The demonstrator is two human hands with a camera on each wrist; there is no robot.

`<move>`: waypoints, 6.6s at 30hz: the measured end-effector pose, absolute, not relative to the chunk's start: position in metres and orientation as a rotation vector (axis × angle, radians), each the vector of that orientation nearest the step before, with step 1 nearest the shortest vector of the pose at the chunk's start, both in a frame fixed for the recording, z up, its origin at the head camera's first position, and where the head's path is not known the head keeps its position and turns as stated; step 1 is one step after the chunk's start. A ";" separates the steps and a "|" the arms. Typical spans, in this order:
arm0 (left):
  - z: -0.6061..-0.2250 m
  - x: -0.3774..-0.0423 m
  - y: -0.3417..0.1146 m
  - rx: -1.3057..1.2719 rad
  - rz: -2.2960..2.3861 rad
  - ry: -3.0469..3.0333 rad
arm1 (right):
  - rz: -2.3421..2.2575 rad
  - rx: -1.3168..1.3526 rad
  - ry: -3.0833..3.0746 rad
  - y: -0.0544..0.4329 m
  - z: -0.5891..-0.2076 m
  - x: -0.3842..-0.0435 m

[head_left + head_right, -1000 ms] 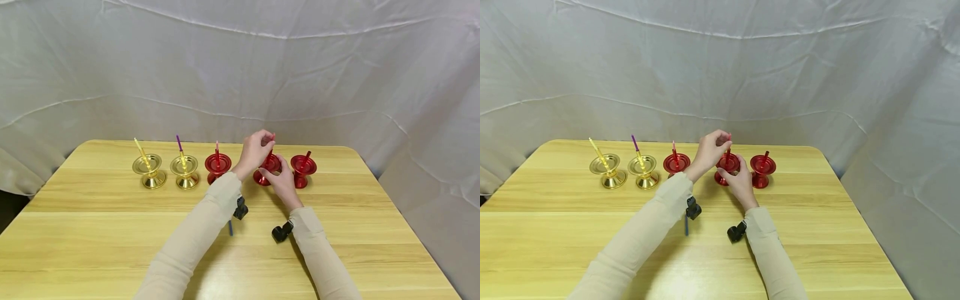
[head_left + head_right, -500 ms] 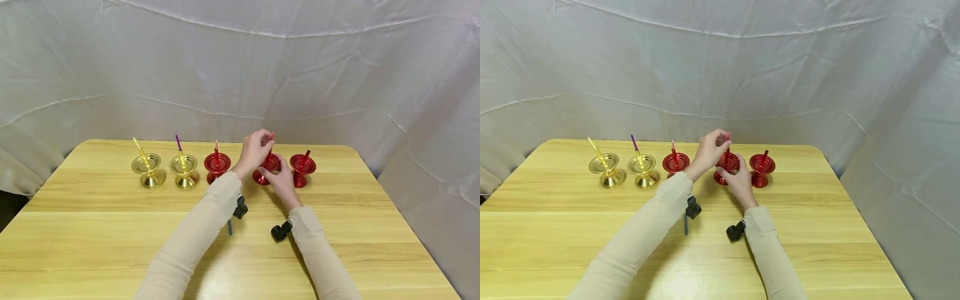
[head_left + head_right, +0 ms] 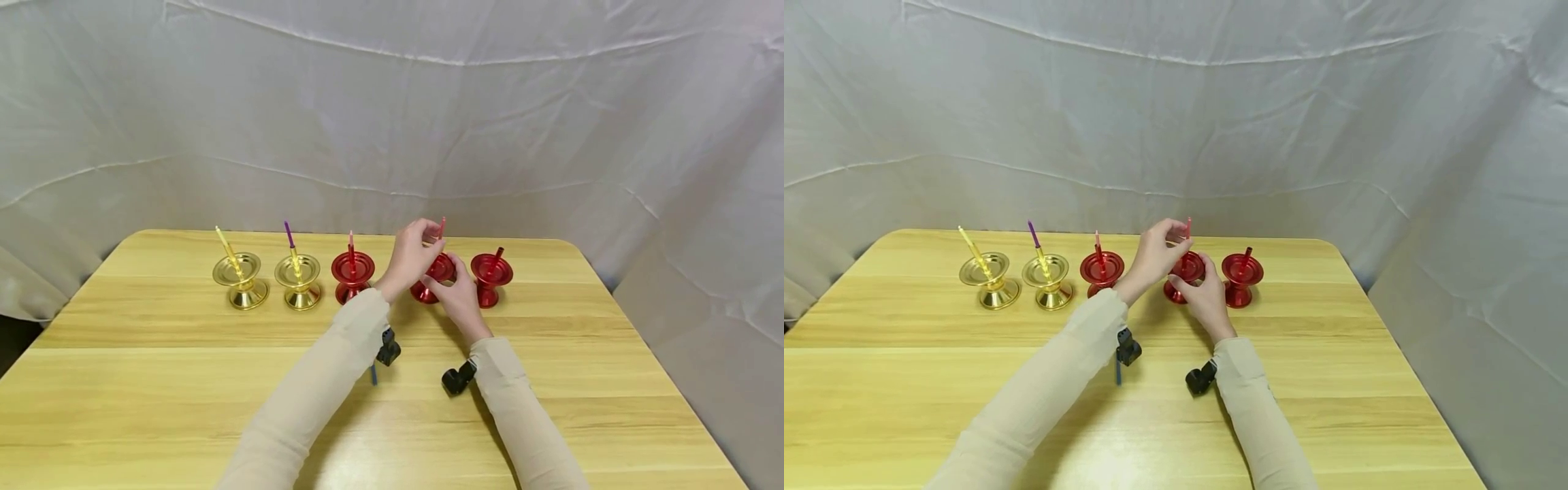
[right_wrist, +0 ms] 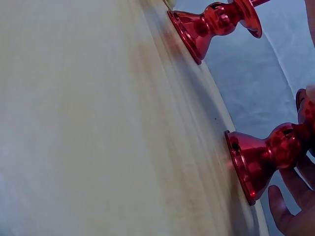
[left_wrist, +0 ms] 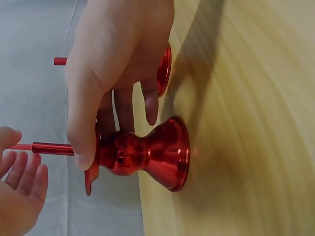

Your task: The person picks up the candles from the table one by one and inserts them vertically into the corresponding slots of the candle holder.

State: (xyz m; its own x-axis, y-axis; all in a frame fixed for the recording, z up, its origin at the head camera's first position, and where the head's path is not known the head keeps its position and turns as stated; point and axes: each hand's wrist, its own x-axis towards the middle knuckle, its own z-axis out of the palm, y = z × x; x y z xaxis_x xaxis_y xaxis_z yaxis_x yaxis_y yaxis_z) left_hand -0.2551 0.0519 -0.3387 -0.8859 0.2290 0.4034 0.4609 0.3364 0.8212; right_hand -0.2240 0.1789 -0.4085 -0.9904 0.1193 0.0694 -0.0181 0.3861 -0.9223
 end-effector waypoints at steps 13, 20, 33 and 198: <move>-0.352 -0.224 0.021 -0.635 -1.609 -2.495 | 1.651 -0.084 -2.545 0.180 -0.400 -0.221; -0.363 -0.194 -0.017 -0.619 -1.644 -2.559 | 1.670 -0.071 -2.603 0.179 -0.397 -0.221; -0.378 -0.144 -0.058 -0.476 -2.002 -2.552 | 1.411 0.018 -2.841 0.196 -0.376 -0.181; -0.326 -0.255 0.147 -0.626 -1.678 -2.446 | 1.531 -0.111 -2.615 0.280 -0.395 -0.207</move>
